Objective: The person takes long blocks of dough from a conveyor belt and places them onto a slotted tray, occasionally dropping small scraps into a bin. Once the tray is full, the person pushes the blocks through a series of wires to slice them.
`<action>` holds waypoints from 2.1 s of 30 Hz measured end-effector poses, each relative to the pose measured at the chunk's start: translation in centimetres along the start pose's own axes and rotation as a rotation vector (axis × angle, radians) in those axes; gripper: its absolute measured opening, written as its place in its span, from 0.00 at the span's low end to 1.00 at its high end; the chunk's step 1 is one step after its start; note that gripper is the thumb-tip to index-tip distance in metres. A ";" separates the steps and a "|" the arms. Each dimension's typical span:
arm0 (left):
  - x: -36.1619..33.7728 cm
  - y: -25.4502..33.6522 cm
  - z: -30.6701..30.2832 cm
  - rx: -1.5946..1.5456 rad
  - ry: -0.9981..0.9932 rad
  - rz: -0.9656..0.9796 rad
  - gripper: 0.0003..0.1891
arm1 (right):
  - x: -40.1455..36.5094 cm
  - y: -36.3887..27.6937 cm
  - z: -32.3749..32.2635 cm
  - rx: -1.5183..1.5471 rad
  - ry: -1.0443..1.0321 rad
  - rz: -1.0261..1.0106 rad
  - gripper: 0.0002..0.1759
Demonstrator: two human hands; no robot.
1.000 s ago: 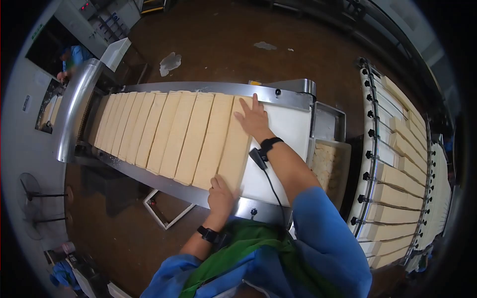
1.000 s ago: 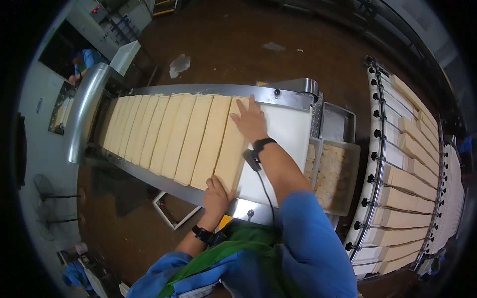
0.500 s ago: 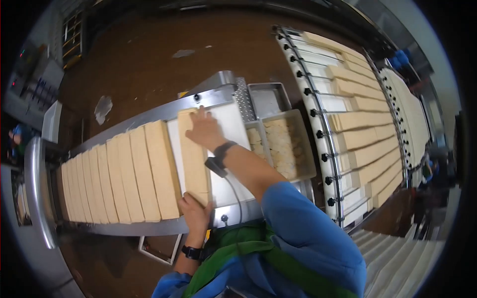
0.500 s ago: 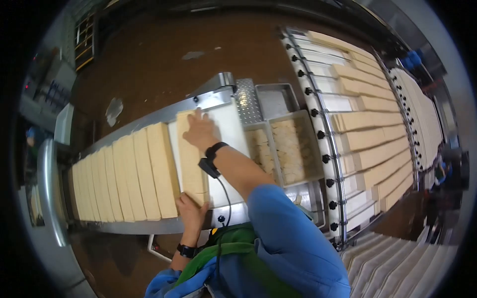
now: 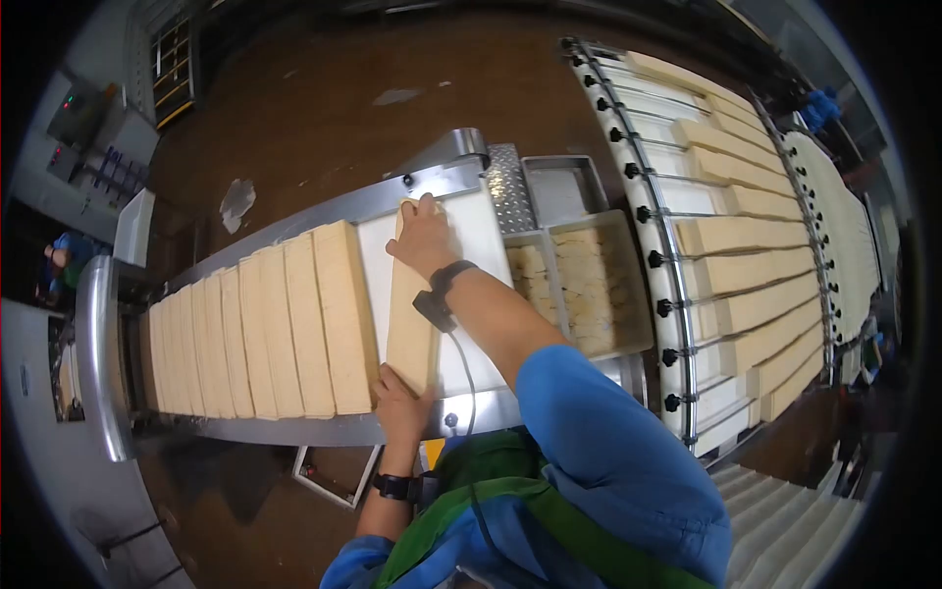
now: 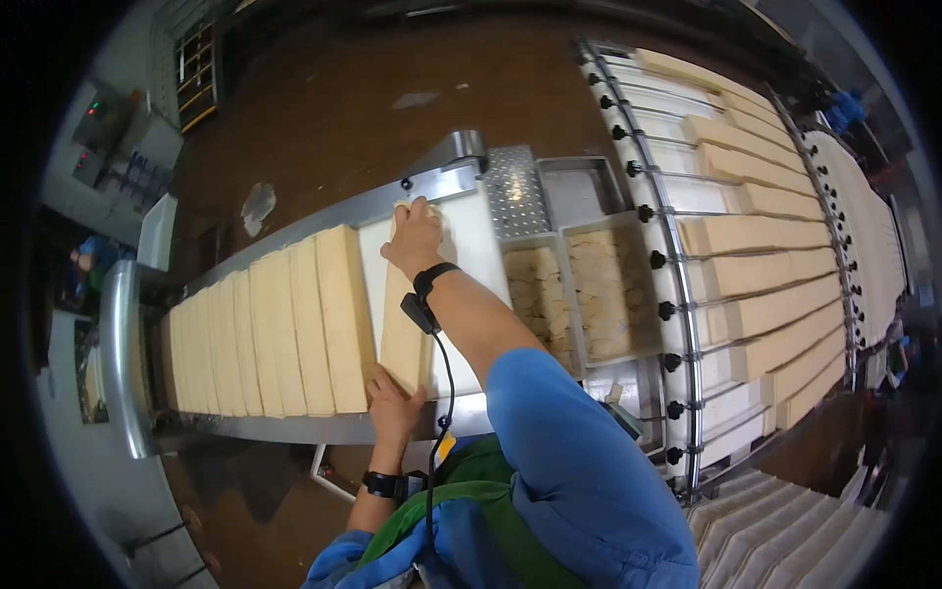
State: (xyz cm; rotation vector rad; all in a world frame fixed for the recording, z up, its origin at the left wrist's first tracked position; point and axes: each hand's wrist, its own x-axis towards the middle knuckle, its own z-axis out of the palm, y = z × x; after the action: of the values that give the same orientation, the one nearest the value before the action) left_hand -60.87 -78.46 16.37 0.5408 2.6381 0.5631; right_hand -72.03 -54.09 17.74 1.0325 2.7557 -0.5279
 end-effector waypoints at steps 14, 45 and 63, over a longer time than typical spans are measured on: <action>1.3 9.9 2.6 -0.288 0.050 0.384 0.38 | -9.4 19.4 -4.8 0.740 0.632 0.491 0.45; 11.9 42.4 12.9 -0.585 -0.636 0.951 0.36 | -6.4 56.4 -13.2 0.124 0.674 0.913 0.33; 9.3 44.2 16.8 -0.425 -0.275 0.946 0.30 | -2.5 51.8 -17.8 0.144 0.274 0.678 0.30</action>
State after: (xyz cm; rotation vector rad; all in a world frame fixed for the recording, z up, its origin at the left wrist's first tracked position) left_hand -48.76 -31.91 19.50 1.5801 1.7954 1.1643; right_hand -36.28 -12.58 20.80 2.0793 2.3507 -0.5008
